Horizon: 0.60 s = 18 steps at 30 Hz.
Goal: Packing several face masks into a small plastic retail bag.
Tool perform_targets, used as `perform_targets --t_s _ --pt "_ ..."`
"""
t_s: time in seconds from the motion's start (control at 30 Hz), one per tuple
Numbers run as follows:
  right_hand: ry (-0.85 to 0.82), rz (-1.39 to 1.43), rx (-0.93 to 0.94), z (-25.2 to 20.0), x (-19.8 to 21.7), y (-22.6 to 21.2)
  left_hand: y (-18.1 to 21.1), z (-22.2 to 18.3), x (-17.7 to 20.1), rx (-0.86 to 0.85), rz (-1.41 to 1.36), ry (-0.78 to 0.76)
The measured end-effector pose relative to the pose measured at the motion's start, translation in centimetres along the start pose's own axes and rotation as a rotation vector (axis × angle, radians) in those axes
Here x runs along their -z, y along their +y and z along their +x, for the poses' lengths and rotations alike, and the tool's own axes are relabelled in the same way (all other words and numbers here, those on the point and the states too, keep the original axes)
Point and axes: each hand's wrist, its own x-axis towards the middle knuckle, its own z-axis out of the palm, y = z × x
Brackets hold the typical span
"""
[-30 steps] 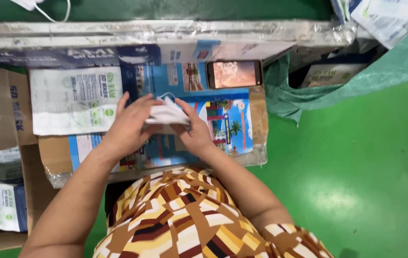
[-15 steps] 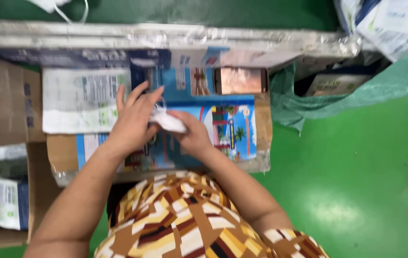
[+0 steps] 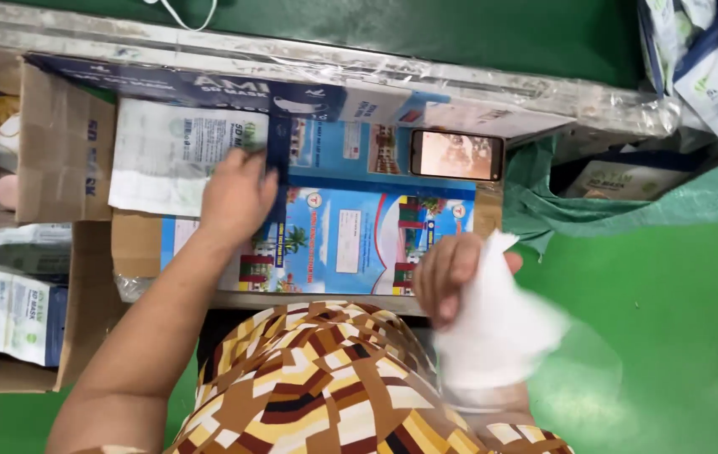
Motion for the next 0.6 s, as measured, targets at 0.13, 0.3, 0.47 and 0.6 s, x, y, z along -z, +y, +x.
perform_targets --t_s 0.13,0.3,0.47,0.6 --pt "0.484 -0.519 -0.326 3.4 -2.6 -1.3 -0.5 0.6 -3.3 -0.157 0.475 -0.026" --pt "0.547 -0.805 0.001 3.5 -4.9 0.5 -0.3 1.2 -6.1 -0.052 0.639 -0.202" --pt "0.34 -1.036 0.197 3.4 -5.7 2.4 0.0 1.9 -4.7 -0.028 0.433 0.003" --pt "0.386 -1.255 0.156 3.7 -5.7 2.8 -2.4 1.9 -4.7 0.031 0.383 0.083"
